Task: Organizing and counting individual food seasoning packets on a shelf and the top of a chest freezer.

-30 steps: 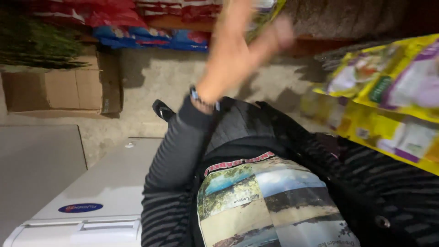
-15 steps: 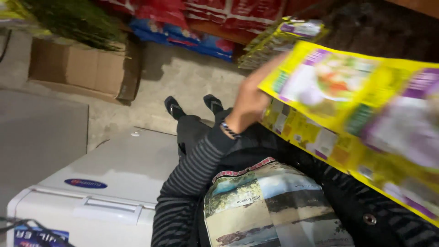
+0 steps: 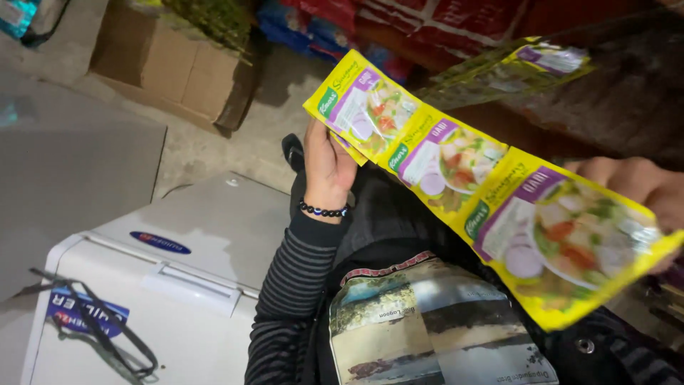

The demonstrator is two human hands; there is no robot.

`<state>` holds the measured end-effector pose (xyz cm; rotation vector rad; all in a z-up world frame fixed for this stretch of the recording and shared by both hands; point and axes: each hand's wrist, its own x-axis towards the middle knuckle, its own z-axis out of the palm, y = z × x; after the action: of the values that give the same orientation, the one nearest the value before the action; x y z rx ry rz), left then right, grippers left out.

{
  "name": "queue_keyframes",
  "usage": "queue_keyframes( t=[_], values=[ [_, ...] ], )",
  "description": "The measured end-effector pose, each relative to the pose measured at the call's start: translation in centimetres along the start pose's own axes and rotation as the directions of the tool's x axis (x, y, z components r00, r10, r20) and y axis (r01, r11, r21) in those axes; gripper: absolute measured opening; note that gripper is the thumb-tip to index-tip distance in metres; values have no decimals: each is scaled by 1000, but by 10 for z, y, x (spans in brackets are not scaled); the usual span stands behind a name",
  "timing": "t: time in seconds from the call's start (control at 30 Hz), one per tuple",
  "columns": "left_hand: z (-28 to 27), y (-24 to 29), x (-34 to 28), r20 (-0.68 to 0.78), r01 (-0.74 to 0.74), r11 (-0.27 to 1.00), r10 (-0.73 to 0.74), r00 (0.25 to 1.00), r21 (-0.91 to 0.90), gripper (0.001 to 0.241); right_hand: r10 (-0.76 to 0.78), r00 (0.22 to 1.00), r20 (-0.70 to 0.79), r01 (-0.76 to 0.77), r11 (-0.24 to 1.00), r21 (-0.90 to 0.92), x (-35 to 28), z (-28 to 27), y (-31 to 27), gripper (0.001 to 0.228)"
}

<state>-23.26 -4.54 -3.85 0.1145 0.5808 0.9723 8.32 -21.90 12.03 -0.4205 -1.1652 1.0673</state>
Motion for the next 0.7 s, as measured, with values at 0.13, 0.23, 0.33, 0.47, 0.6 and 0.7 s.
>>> queue_keyframes(
  t=[0.13,0.23,0.33,0.47,0.6,0.7],
  values=[
    [4,10,-18,-109,-61,995,53,993,-76,45,-6,1000,7,6,1000,17,4,24,46,23],
    [22,19,-38,33,-66,975,75,997,-214,62,-6,997,73,8,1000,-17,-4,25,62,23],
    [22,19,-48,-79,-131,989,125,989,-72,45,11,969,249,13,995,-94,7,35,75,23],
    [11,24,-56,-106,-255,939,285,953,232,34,-85,947,311,71,996,56,10,49,77,24],
    [9,29,-58,-53,-388,877,418,907,282,34,-20,935,355,26,1000,-14,-2,44,64,22],
    [1,26,-65,36,-434,811,458,888,392,34,22,887,461,-3,999,-42,0,52,58,26]
  ],
)
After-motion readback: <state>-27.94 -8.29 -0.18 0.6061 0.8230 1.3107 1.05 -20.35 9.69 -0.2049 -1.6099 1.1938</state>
